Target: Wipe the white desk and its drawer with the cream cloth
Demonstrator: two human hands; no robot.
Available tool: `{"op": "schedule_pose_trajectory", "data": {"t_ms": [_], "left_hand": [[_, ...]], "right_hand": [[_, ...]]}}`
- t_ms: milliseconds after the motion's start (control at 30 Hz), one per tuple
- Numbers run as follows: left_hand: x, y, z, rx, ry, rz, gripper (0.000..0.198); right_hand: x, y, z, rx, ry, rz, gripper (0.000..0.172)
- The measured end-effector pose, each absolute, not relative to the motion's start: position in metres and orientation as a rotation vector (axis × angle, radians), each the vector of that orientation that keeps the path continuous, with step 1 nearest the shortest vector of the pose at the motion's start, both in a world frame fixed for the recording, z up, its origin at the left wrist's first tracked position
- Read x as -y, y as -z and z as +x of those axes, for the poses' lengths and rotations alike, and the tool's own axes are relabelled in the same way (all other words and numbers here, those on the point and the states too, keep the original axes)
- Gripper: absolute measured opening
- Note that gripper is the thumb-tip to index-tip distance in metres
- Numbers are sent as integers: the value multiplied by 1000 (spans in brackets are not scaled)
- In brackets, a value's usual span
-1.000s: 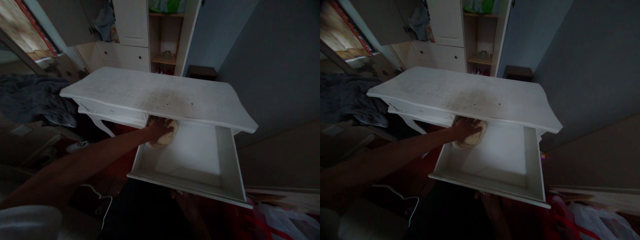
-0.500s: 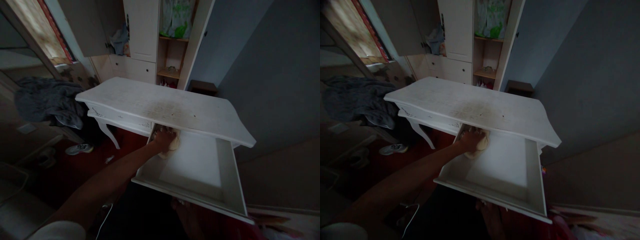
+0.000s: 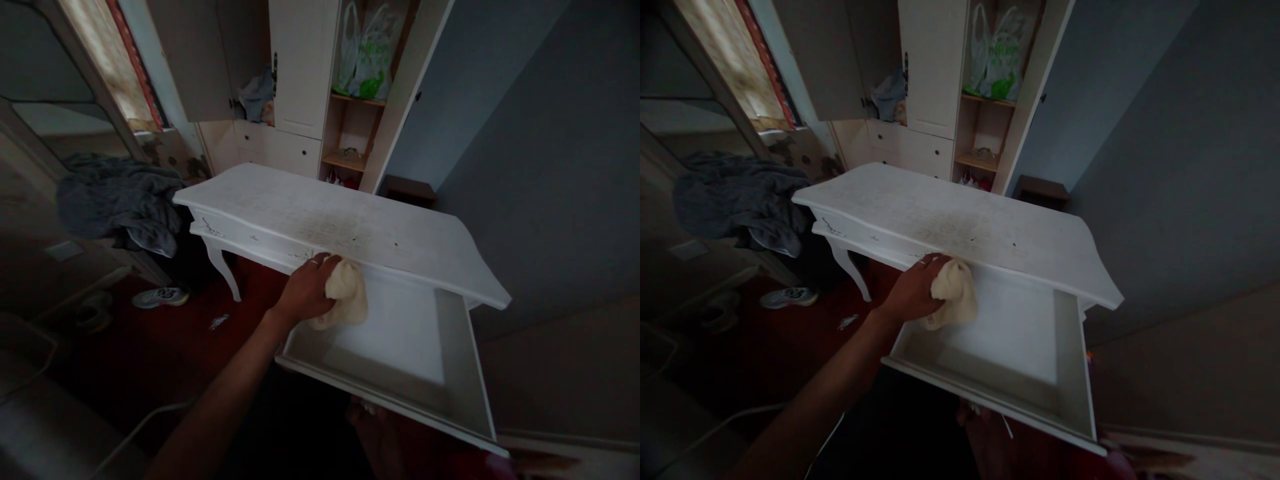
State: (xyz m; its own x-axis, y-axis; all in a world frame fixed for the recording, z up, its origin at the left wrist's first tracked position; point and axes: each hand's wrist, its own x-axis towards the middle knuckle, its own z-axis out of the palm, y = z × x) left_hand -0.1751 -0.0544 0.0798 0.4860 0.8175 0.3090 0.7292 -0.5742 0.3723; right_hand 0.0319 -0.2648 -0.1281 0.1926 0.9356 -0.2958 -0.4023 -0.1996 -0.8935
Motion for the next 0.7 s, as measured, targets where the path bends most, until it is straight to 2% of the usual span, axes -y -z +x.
{"op": "schedule_pose_trajectory", "data": {"t_ms": [67, 200, 533, 700], "left_hand": [[54, -77, -187, -1320, -752, 2518, 79], [52, -74, -202, -1261, -666, 2474, 80], [109, -69, -225, -1017, -544, 2240, 62], [130, -73, -216, -960, -399, 2385, 63]], "right_hand": [[264, 128, 30, 552, -1379, -1148, 26], [258, 126, 24, 453, -1384, -1068, 30], [253, 110, 12, 324, -1445, -823, 36], [252, 108, 12, 376, -1476, -805, 35]]}}
